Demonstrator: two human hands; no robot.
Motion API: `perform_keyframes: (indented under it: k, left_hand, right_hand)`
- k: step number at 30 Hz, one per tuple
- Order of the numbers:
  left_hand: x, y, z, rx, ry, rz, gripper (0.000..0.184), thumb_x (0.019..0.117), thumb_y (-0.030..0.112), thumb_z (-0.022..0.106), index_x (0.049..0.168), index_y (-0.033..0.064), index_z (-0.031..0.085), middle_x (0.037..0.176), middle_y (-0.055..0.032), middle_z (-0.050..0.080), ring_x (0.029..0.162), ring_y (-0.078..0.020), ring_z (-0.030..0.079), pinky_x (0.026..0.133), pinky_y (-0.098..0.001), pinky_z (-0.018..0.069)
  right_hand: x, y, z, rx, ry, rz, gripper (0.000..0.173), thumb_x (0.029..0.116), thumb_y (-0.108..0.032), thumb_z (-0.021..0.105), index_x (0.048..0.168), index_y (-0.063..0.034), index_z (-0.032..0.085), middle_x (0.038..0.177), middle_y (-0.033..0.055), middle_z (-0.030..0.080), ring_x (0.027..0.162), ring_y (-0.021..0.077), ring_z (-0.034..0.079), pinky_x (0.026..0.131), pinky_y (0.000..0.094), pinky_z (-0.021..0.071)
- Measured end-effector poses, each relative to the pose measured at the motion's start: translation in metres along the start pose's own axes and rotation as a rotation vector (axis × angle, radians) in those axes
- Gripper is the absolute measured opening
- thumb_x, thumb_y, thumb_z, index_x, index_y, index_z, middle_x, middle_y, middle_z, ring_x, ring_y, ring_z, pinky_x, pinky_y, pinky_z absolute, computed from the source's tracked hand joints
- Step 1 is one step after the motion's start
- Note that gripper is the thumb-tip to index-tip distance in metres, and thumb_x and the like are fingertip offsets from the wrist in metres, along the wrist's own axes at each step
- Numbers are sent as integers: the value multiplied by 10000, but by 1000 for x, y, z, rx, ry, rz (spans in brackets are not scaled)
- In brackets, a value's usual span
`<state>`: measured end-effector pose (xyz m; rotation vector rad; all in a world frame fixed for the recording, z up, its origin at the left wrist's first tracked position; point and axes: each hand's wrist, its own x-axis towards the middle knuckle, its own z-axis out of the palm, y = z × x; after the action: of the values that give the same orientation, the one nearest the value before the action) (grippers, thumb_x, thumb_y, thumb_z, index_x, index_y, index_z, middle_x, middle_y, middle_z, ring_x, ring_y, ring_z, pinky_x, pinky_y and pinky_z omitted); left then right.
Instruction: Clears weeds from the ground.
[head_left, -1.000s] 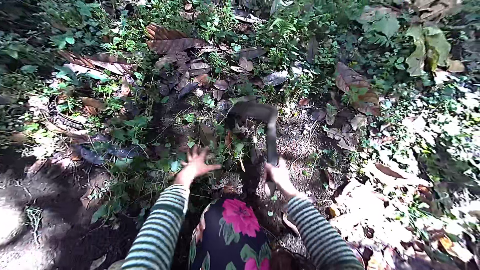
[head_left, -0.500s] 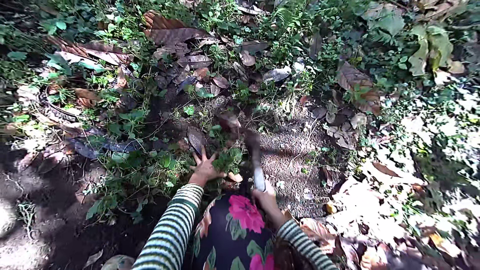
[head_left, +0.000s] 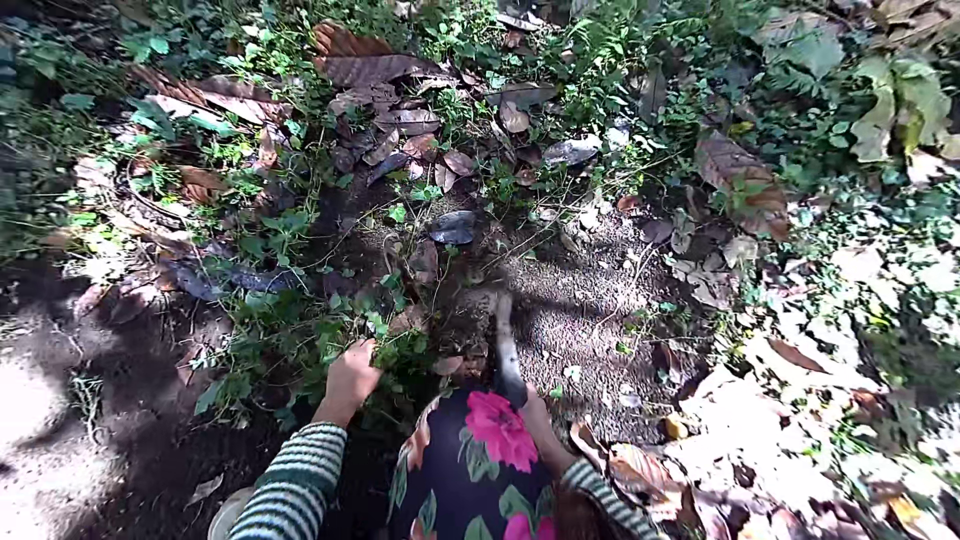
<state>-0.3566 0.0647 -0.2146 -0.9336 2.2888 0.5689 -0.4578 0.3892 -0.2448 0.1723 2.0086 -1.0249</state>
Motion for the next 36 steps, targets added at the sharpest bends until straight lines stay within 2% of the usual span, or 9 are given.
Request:
perform_keyframes:
  k: [3, 7, 13, 16, 20, 23, 28, 33, 36]
  left_hand:
    - [-11, -8, 4, 23, 70, 14, 460, 929, 231, 685, 1342, 33, 649, 1391, -197, 627, 1213, -423, 642, 957, -651, 510]
    - [-14, 8, 3, 39, 14, -6, 498, 899, 204, 734, 1357, 36, 635, 1435, -183, 595, 1270, -407, 606, 1003, -631, 492]
    - [-33, -15, 16, 25, -39, -21, 320, 1021, 102, 532, 1308, 28, 655, 1392, -209, 610, 1254, -417, 610, 998, -616, 501]
    - [-60, -49, 28, -33, -61, -142, 412, 934, 109, 656, 1340, 41, 640, 1430, -207, 590, 1253, -440, 607, 984, -649, 505]
    - [-70, -69, 32, -65, -51, -170, 437, 882, 103, 709, 1309, 21, 654, 1417, -219, 596, 1233, -447, 617, 973, -659, 502]
    - [-71, -65, 42, -49, -94, -150, 378, 899, 128, 700, 1268, 50, 676, 1393, -197, 610, 1238, -419, 615, 976, -637, 507]
    - [-70, -62, 44, 29, -124, -105, 371, 918, 168, 668, 1276, 70, 669, 1394, -169, 605, 1287, -389, 583, 1002, -590, 508]
    - [-87, -78, 69, 8, -183, -42, 360, 950, 122, 623, 1304, 73, 664, 1404, -184, 601, 1304, -414, 561, 1018, -605, 491]
    - [-113, -91, 98, -18, -211, -72, 396, 916, 145, 681, 1303, 61, 662, 1394, -200, 608, 1280, -416, 589, 1007, -605, 505]
  right_hand:
    - [49, -62, -5, 347, 157, -80, 619, 935, -75, 629, 1457, 75, 331, 718, 122, 632, 557, 207, 648, 562, 393, 600]
    - [127, -168, 2, 560, 272, -211, 538, 1015, -93, 576, 1465, -3, 296, 753, 108, 609, 550, 212, 647, 579, 409, 616]
    - [90, -82, 74, -294, -234, -71, 764, 907, -241, 748, 1523, 13, 374, 1194, 261, 671, 1045, 374, 692, 926, 551, 565]
    - [41, -51, 55, -443, -338, -114, 522, 1024, -238, 608, 1455, 30, 487, 1328, 284, 620, 1247, 388, 608, 1074, 541, 478]
    - [57, -101, 26, -140, -189, -83, 606, 871, -121, 730, 1395, 16, 459, 927, 177, 681, 738, 270, 699, 691, 456, 610]
    - [93, -167, 41, 291, -50, -191, 535, 979, -41, 601, 1427, 44, 320, 721, 128, 616, 530, 217, 638, 548, 397, 604]
    - [135, -191, 114, 211, -97, -237, 636, 970, -82, 630, 1496, -22, 278, 832, 182, 653, 629, 278, 690, 624, 456, 625]
    - [42, -91, 142, -581, -287, -126, 662, 912, -289, 737, 1488, -64, 500, 1341, 211, 649, 1228, 344, 639, 1049, 550, 510]
    - [2, -123, 105, -367, -237, -237, 526, 976, -141, 671, 1400, 95, 469, 1204, 239, 655, 1065, 291, 662, 939, 408, 561]
